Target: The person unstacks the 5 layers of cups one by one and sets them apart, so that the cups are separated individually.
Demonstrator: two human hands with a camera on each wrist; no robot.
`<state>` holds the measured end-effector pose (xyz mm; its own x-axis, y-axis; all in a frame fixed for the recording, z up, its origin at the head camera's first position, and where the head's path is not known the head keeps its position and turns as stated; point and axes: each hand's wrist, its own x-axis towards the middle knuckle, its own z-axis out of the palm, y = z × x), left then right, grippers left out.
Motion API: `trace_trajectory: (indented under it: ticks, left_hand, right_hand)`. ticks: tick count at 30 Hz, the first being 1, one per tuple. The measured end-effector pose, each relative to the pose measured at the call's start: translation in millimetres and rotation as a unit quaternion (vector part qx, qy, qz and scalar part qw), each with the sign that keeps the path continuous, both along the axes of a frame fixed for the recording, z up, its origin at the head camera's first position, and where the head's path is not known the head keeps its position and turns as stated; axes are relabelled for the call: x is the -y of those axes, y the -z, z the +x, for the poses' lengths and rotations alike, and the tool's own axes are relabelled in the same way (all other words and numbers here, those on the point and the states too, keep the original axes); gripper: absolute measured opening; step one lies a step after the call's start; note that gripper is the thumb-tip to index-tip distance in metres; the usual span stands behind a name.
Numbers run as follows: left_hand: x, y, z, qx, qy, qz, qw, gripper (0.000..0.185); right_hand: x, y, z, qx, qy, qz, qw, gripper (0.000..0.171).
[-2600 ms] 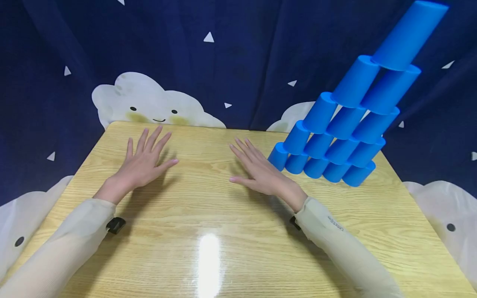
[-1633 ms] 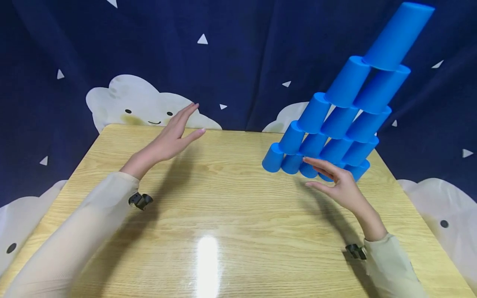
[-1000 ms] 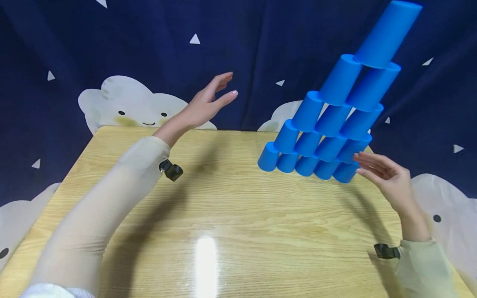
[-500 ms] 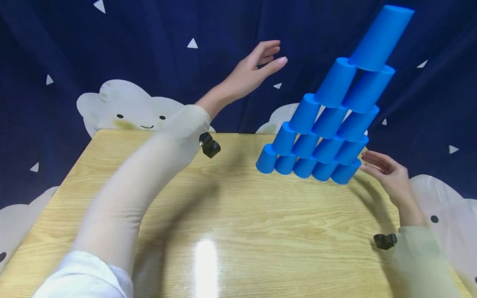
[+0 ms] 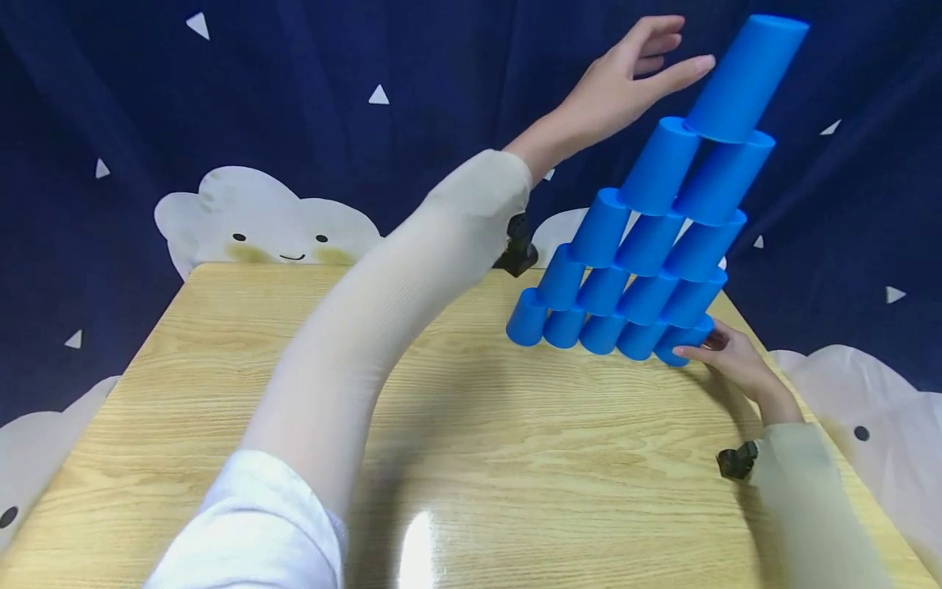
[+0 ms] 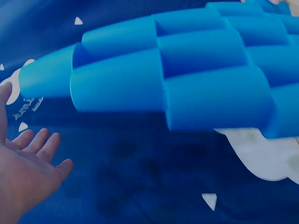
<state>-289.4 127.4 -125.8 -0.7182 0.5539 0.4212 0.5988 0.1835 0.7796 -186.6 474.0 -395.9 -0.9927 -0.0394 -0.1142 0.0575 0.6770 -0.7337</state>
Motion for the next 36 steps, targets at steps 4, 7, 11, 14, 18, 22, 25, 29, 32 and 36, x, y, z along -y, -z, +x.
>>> trace_trajectory:
  ticks: [4, 7, 11, 14, 18, 22, 25, 29, 32, 36]
  left_hand:
    - [-21, -8.6, -0.4, -0.006, 0.003, -0.017, 0.9998, 0.068]
    - [-32, -11.6, -0.8, -0.003, 0.007, -0.021, 0.9998, 0.069]
    - [-42, -12.9, -0.9, 0.001, 0.016, -0.015, 0.9998, 0.071]
    - [-45, -12.9, 0.1, -0.001, 0.021, -0.013, 0.9997, 0.071]
    - [-46, -13.3, 1.9, -0.003, 0.021, -0.019, 0.9996, 0.072]
    - [-46, -14.2, 2.6, -0.007, 0.021, -0.025, 0.9994, 0.072]
    - [-46, -15.1, 2.9, -0.009, 0.02, -0.024, 0.9995, 0.072]
    - [-46, -15.5, 3.0, -0.003, 0.016, -0.018, 0.9997, 0.072]
    - [-46, -15.5, 3.0, 0.0, 0.017, -0.011, 0.9998, 0.072]
    - [-45, -16.3, 3.1, 0.0, 0.021, 0.002, 0.9998, 0.074]
  right_hand:
    - [0, 2.0, -3.2, -0.005, -0.001, -0.015, 1.0, 0.08]
    - [0, 3.7, -4.1, -0.003, -0.001, -0.018, 1.0, 0.08]
    - [1, 4.8, -4.2, 0.001, 0.003, -0.009, 1.0, 0.079]
    - [2, 4.1, -4.9, 0.005, 0.004, -0.005, 1.0, 0.078]
    - [3, 3.3, -6.5, 0.01, 0.007, 0.0, 1.0, 0.078]
    - [3, 3.2, -7.2, 0.007, 0.009, 0.007, 1.0, 0.078]
    - [4, 2.1, -7.3, 0.003, 0.008, 0.006, 1.0, 0.078]
    - [6, 1.2, -6.9, 0.0, 0.007, 0.001, 1.0, 0.078]
    - [6, 1.3, -6.6, 0.0, 0.006, 0.0, 1.0, 0.078]
    - [6, 2.4, -6.7, -0.001, 0.005, -0.001, 1.0, 0.077]
